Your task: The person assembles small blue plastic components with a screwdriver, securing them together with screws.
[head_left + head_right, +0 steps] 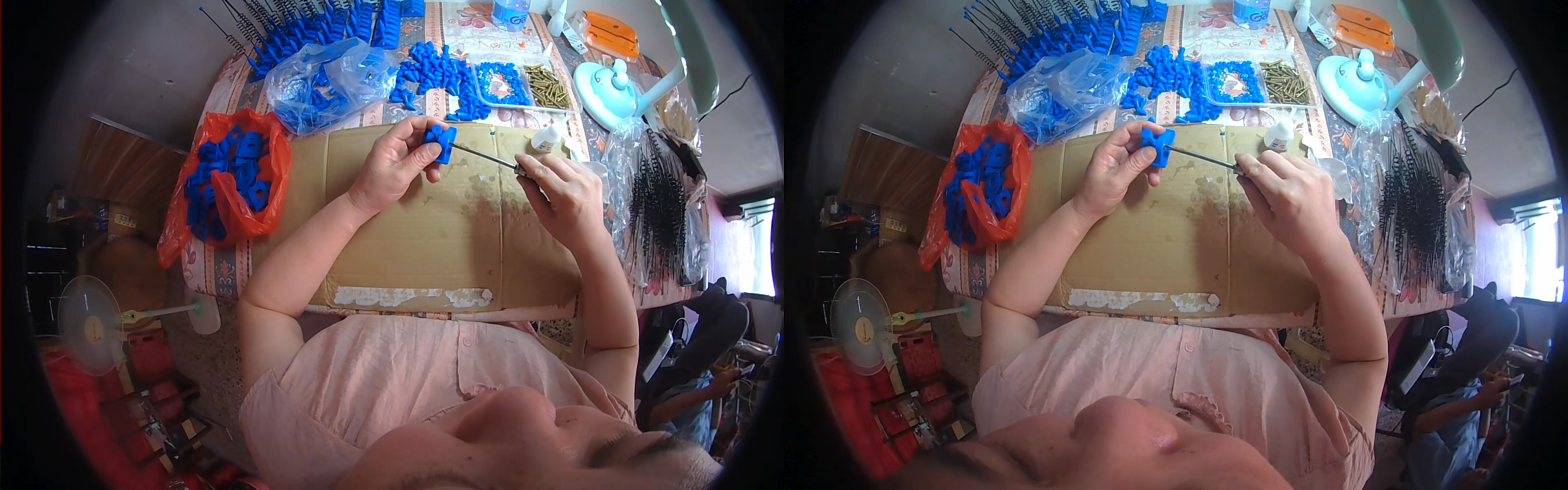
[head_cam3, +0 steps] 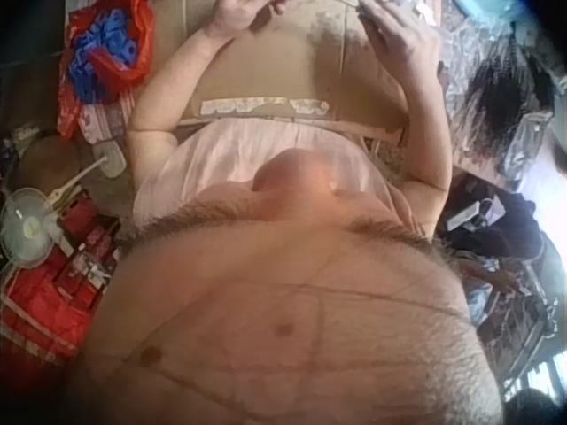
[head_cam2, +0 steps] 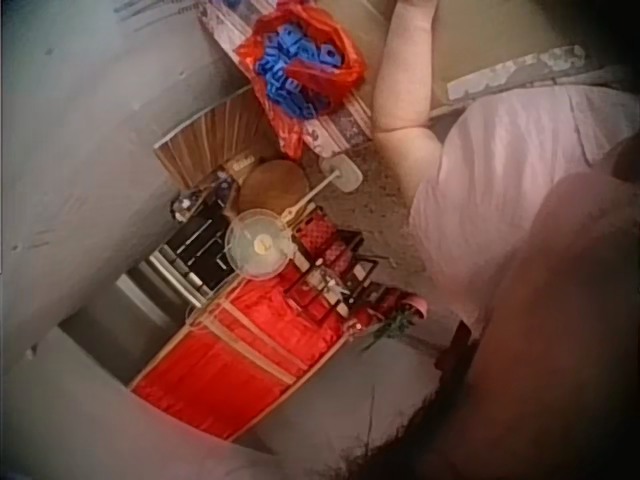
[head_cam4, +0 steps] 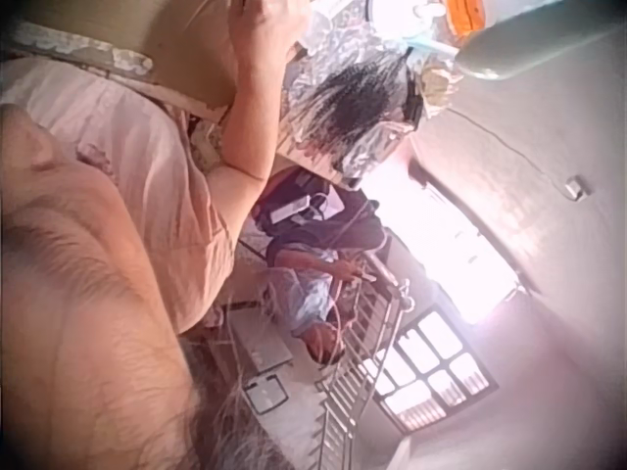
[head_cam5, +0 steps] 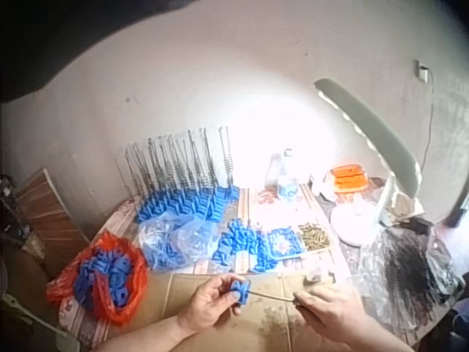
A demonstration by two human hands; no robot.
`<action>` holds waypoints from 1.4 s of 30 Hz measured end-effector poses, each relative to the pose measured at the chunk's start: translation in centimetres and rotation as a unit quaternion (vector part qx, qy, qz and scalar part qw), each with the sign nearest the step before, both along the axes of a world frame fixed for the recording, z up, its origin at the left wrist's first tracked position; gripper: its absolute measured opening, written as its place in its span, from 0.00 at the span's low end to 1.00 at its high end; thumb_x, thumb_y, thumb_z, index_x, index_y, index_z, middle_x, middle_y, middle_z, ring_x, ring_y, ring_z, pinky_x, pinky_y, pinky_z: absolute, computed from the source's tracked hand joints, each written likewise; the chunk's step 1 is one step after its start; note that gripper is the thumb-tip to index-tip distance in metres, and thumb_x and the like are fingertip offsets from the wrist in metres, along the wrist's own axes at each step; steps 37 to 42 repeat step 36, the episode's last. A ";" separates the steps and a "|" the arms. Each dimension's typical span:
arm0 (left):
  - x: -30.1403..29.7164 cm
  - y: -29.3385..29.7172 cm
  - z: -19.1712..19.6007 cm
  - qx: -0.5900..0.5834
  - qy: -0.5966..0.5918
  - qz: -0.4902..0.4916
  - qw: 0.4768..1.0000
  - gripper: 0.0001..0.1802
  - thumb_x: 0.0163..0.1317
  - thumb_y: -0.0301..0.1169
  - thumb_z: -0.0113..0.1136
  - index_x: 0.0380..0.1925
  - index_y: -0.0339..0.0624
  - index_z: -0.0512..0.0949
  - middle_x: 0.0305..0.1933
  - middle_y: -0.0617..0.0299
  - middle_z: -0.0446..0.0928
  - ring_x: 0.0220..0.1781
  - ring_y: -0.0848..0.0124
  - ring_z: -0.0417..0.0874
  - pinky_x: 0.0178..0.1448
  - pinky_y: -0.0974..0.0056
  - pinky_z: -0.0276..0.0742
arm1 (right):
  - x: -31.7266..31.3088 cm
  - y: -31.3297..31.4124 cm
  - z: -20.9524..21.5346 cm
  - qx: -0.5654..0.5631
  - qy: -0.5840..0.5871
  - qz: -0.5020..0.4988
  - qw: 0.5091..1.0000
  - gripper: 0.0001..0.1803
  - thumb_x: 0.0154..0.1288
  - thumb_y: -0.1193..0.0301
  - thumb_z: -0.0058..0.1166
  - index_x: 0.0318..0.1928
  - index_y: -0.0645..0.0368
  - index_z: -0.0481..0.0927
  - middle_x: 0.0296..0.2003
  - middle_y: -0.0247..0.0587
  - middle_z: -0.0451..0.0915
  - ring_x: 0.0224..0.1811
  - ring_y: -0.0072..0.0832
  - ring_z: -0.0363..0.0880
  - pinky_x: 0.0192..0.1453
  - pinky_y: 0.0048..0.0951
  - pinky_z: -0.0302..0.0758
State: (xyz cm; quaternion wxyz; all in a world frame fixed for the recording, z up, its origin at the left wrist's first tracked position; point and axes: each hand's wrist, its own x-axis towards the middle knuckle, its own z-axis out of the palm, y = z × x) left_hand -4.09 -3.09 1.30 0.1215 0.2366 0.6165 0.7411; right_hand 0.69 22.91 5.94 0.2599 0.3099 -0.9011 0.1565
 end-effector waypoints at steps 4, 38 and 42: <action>0.0 0.3 0.2 0.004 -0.008 -0.010 1.000 0.15 0.68 0.32 0.52 0.53 0.42 0.69 0.35 0.64 0.74 0.31 0.77 0.75 0.37 0.72 0.75 | 0.1 -0.2 0.1 -0.012 0.007 -0.001 1.000 0.12 0.54 0.70 0.60 0.41 0.54 0.80 0.26 0.34 0.73 0.27 0.30 0.74 0.30 0.32 0.71; -0.1 0.0 0.0 0.001 -0.085 -0.024 0.996 0.15 0.67 0.29 0.53 0.52 0.42 0.69 0.35 0.64 0.74 0.30 0.79 0.75 0.35 0.75 0.74 | 0.4 -0.5 -0.7 0.033 0.035 -0.020 0.999 0.13 0.56 0.69 0.59 0.43 0.54 0.78 0.23 0.32 0.71 0.26 0.28 0.74 0.28 0.30 0.71; -0.1 0.0 0.0 0.001 -0.085 -0.024 0.996 0.15 0.67 0.29 0.53 0.52 0.42 0.69 0.35 0.64 0.74 0.30 0.79 0.75 0.35 0.75 0.74 | 0.4 -0.5 -0.7 0.033 0.035 -0.020 0.999 0.13 0.56 0.69 0.59 0.43 0.54 0.78 0.23 0.32 0.71 0.26 0.28 0.74 0.28 0.30 0.71</action>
